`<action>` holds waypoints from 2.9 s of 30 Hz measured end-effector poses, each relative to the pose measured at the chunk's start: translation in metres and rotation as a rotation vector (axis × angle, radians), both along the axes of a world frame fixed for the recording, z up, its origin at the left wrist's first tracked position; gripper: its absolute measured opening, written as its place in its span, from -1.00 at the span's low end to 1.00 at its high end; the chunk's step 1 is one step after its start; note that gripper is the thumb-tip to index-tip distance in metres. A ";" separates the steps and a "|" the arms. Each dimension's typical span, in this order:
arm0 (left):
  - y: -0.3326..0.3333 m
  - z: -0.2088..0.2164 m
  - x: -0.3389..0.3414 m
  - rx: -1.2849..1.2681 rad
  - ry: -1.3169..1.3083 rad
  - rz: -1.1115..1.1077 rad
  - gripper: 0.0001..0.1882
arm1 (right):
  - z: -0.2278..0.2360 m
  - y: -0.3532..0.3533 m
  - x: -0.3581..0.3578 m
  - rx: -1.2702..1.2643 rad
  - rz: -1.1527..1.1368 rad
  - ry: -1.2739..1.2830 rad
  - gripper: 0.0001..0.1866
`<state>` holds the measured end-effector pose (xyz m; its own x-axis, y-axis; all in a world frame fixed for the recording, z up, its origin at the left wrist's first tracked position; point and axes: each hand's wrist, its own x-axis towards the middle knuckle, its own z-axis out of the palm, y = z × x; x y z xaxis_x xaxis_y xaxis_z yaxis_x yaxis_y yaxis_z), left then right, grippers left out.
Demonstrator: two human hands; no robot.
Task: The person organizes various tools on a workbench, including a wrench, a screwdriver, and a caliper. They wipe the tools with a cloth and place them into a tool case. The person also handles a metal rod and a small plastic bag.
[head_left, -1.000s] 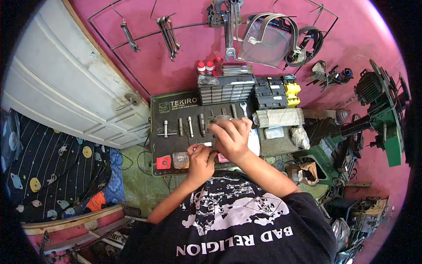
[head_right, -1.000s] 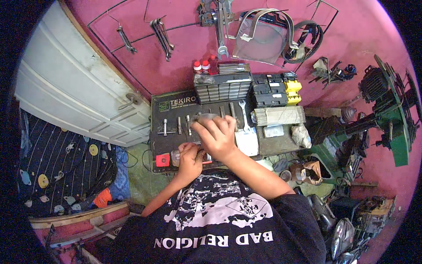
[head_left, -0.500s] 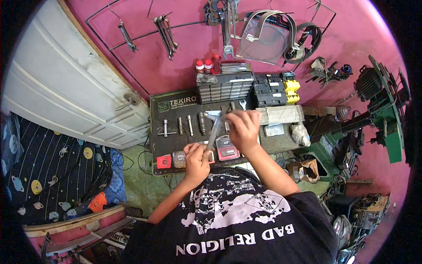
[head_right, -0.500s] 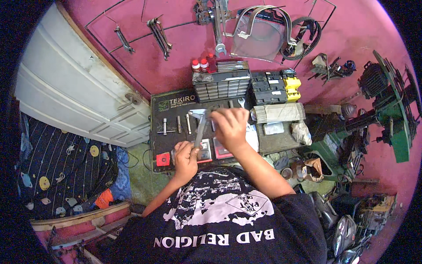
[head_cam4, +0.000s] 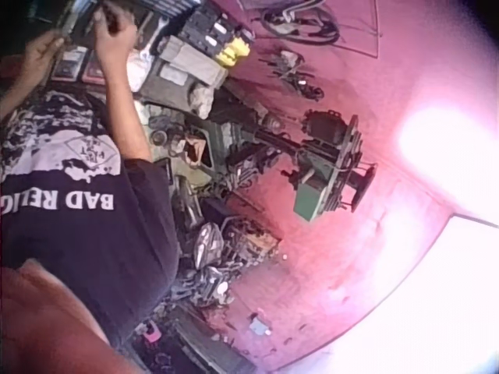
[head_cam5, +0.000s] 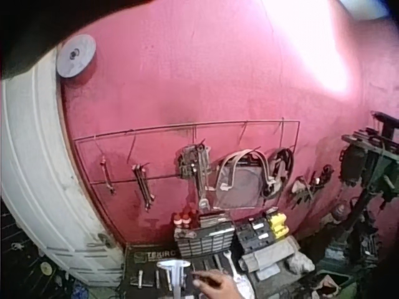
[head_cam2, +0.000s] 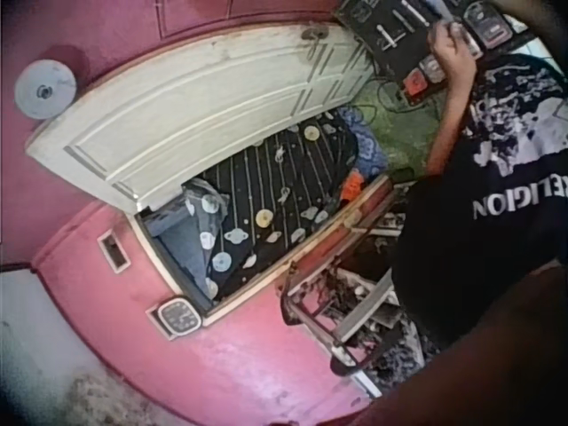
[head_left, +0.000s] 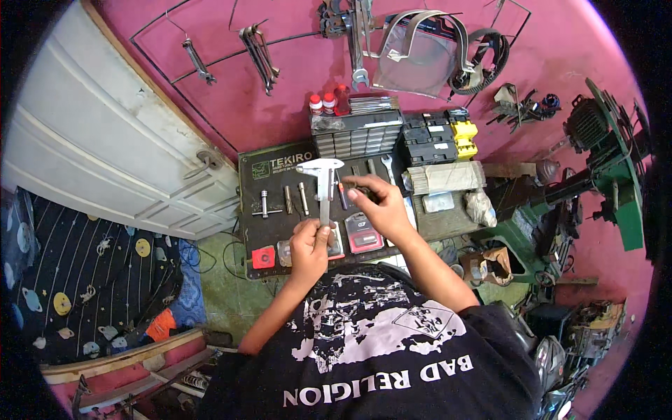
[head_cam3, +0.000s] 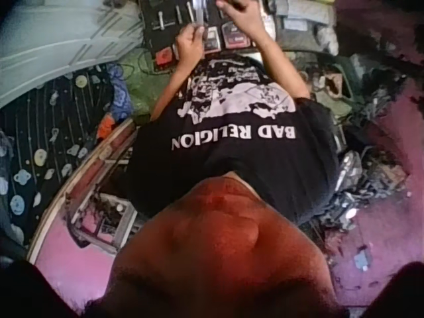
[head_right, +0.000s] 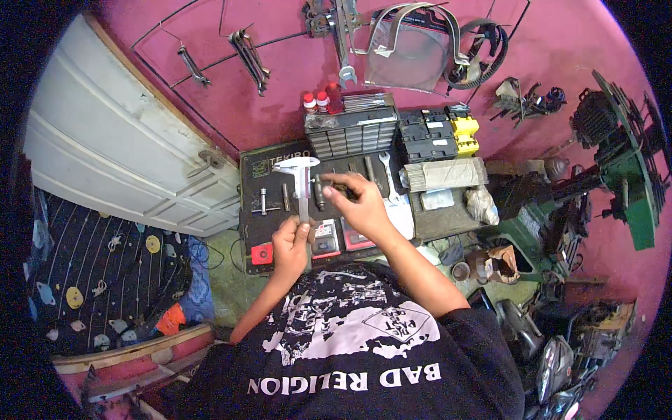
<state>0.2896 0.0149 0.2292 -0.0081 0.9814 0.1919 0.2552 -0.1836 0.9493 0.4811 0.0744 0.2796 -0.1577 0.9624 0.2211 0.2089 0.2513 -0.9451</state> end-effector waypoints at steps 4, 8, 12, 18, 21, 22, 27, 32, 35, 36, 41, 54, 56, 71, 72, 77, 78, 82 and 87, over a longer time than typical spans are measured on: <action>0.004 0.006 0.004 0.117 0.088 -0.004 -0.85 | 0.004 0.011 -0.010 0.030 -0.025 0.046 -0.80; 0.007 0.012 0.008 0.160 0.103 -0.030 -0.83 | 0.004 0.021 -0.011 0.079 -0.047 0.051 -0.76; 0.009 0.014 0.011 0.214 0.112 -0.030 -0.82 | 0.002 0.025 -0.013 0.153 -0.011 0.021 -0.63; 0.011 0.017 0.013 0.199 0.043 -0.058 -0.82 | -0.005 0.026 -0.009 0.085 0.029 0.135 -0.64; 0.007 0.022 0.013 0.177 0.036 -0.056 -0.80 | 0.000 0.020 -0.009 0.243 0.017 0.048 -0.71; 0.007 0.021 0.013 0.202 0.053 -0.057 -0.79 | 0.004 0.021 -0.010 0.282 0.009 0.007 -0.72; 0.007 0.022 0.016 0.244 0.072 -0.071 -0.76 | 0.009 0.022 -0.012 0.341 0.010 -0.023 -0.69; 0.002 0.025 0.017 0.228 0.061 -0.076 -0.76 | 0.001 0.016 -0.016 0.004 0.076 0.230 -0.59; 0.000 0.020 0.019 0.222 0.023 -0.066 -0.77 | -0.008 0.017 -0.011 0.141 0.071 0.193 -0.58; 0.000 0.019 0.019 0.222 0.007 -0.060 -0.77 | -0.012 0.016 -0.009 0.164 0.087 0.178 -0.60; -0.001 0.018 0.019 0.226 0.052 -0.085 -0.79 | 0.000 0.015 -0.011 0.336 0.059 0.031 -0.70; -0.006 0.017 0.027 0.055 -0.117 -0.084 -0.84 | -0.006 0.009 -0.012 0.077 0.103 0.248 -0.55; -0.006 0.015 0.027 0.044 -0.143 -0.086 -0.84 | -0.009 0.010 -0.012 0.186 0.077 0.188 -0.56; -0.004 0.020 0.025 0.240 0.079 -0.116 -0.80 | 0.013 0.007 -0.017 -0.151 0.192 0.451 -0.65; -0.003 0.019 0.026 0.244 0.072 -0.119 -0.80 | 0.009 0.009 -0.016 -0.165 0.190 0.441 -0.64; -0.003 0.019 0.025 0.202 0.051 -0.100 -0.79 | -0.004 0.013 -0.012 0.090 0.110 0.220 -0.60; -0.003 0.019 0.025 0.195 0.064 -0.092 -0.78 | -0.004 0.011 -0.013 0.123 0.088 0.213 -0.59; -0.001 0.021 0.025 0.225 0.085 -0.086 -0.78 | 0.002 0.010 -0.015 0.065 0.062 0.215 -0.62; 0.000 0.024 0.024 0.284 0.149 -0.081 -0.80 | 0.001 0.009 -0.018 -0.200 0.086 0.413 -0.66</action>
<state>0.3134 0.0154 0.2536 0.1167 0.8850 0.4508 0.3616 -0.4606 0.8106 0.4631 0.0838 0.2801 -0.1765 0.9799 0.0935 -0.2085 0.0556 -0.9764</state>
